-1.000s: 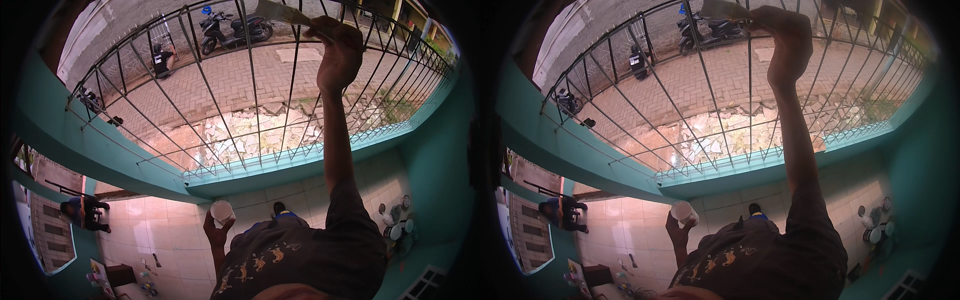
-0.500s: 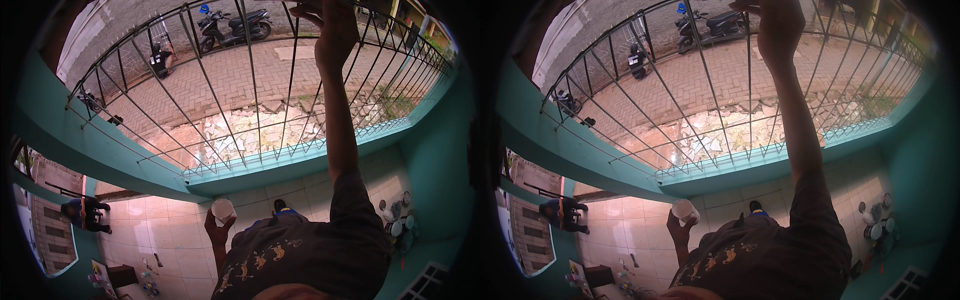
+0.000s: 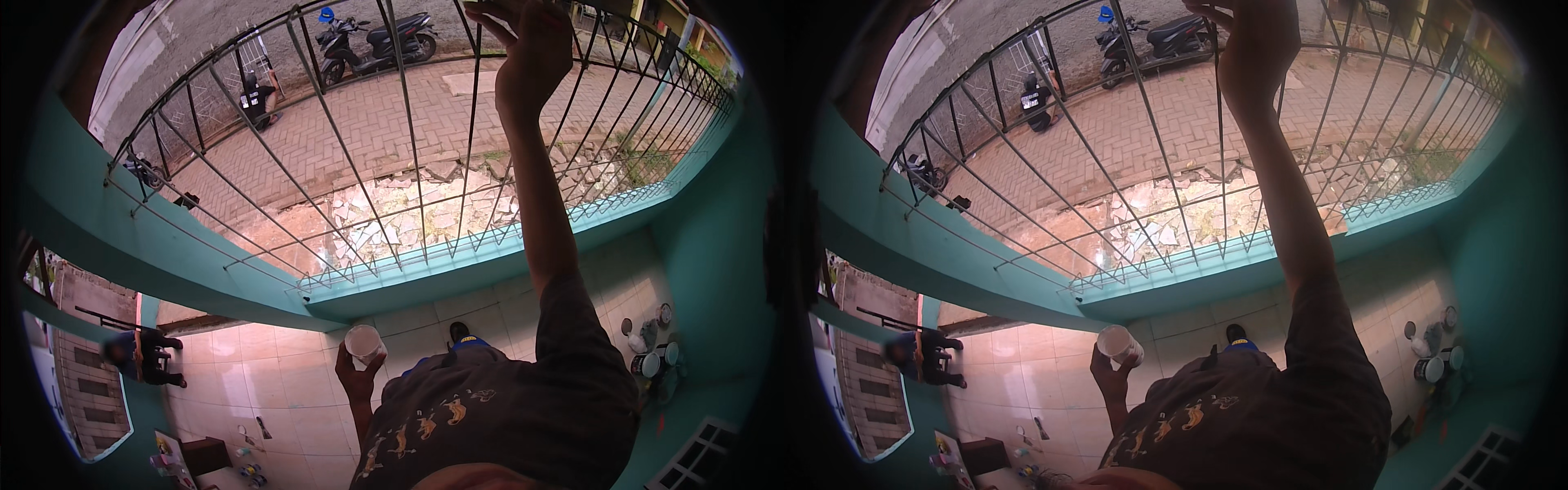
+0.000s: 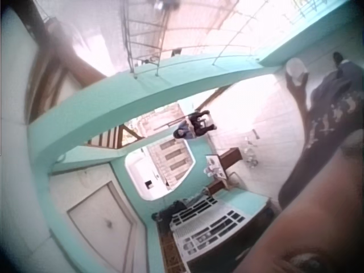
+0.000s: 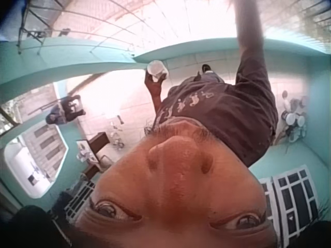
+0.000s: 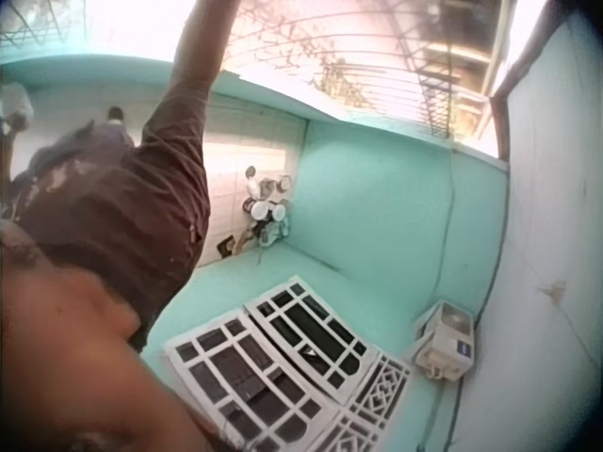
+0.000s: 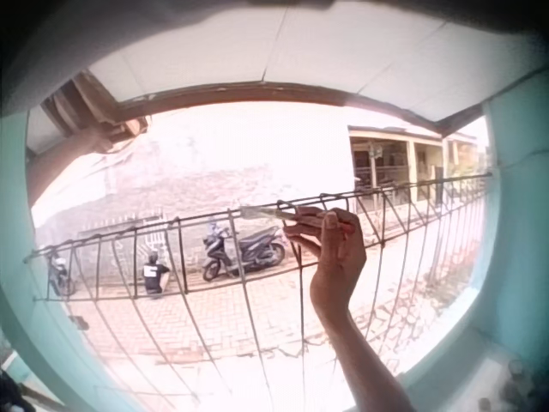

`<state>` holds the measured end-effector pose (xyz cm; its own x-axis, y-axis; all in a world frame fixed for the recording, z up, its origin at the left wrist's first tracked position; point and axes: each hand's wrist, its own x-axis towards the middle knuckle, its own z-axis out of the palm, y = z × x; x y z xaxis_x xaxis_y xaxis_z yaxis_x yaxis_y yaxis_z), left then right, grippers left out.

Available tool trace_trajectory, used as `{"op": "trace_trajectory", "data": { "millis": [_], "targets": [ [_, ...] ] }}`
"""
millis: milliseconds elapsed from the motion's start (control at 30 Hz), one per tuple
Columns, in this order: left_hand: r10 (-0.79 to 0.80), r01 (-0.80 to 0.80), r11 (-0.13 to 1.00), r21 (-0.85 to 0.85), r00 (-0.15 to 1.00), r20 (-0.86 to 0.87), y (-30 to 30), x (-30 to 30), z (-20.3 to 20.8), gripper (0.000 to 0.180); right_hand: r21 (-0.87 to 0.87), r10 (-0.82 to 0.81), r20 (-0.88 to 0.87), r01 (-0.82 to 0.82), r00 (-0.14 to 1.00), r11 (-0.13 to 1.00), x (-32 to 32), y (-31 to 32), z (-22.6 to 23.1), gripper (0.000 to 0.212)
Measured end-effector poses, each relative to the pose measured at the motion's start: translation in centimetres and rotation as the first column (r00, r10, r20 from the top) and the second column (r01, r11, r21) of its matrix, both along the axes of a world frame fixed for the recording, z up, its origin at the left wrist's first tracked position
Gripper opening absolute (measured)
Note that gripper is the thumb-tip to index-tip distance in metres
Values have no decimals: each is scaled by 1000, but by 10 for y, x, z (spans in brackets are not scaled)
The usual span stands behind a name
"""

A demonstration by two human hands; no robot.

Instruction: The person paints a metal railing using a paintbrush and a small container of white paint. They repeatedly dip the brush into the container and apply paint to the vertical bars of the railing on a balcony.

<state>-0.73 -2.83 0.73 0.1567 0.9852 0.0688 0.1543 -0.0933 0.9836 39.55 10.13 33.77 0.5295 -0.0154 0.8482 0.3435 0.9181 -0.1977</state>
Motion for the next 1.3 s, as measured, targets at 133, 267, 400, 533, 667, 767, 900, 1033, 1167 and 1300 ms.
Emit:
{"op": "trace_trajectory", "data": {
  "millis": [133, 267, 400, 533, 667, 767, 900, 1033, 1167, 1300],
  "targets": [
    [-2, 2, 1000, 6, 1000, -15, 1, -1, 2, 68, 40, -25, -10, 25, 1000, 999, -1, -10, -4, 23],
    [-3, 3, 1000, 6, 1000, -5, 1, -1, 2, 68, -38, 1, -7, -2, 1000, 999, -1, -6, -3, 24],
    [-1, 1, 1000, 6, 1000, -16, 1, -4, 0, 68, 6, -67, -86, 68, 994, 998, -3, -12, 1, 27],
    [-7, 7, 1000, -2, 1000, -27, 2, -2, 1, 69, -2, -57, -103, 57, 993, 998, -7, -20, -2, 26],
    [-1, 1, 1000, 14, 1000, -13, 3, -1, 4, 70, 1, -20, -26, 20, 999, 1000, 0, -8, 1, 24],
    [17, -17, 1000, -8, 1000, 11, 1, 1, 6, 71, 50, -122, -50, 125, 991, 991, -1, -20, 4, 25],
    [16, -15, 1000, -12, 999, 44, 4, 1, 3, 71, 131, -129, 178, 106, 976, 986, 8, -9, -7, 23],
    [-11, 11, 1000, 8, 1000, -20, 6, -1, -4, 70, 37, -185, 353, 184, 917, 982, 11, 5, -31, 15],
    [-16, 16, 1000, -16, 1000, -5, 7, 0, 1, 70, 98, -148, 349, 121, 925, 988, 6, -9, -46, 15],
    [-4, 4, 1000, -14, 1000, 20, 7, -3, -4, 70, 98, -263, 416, 245, 870, 965, 17, -4, -33, 15]
  ]
}}
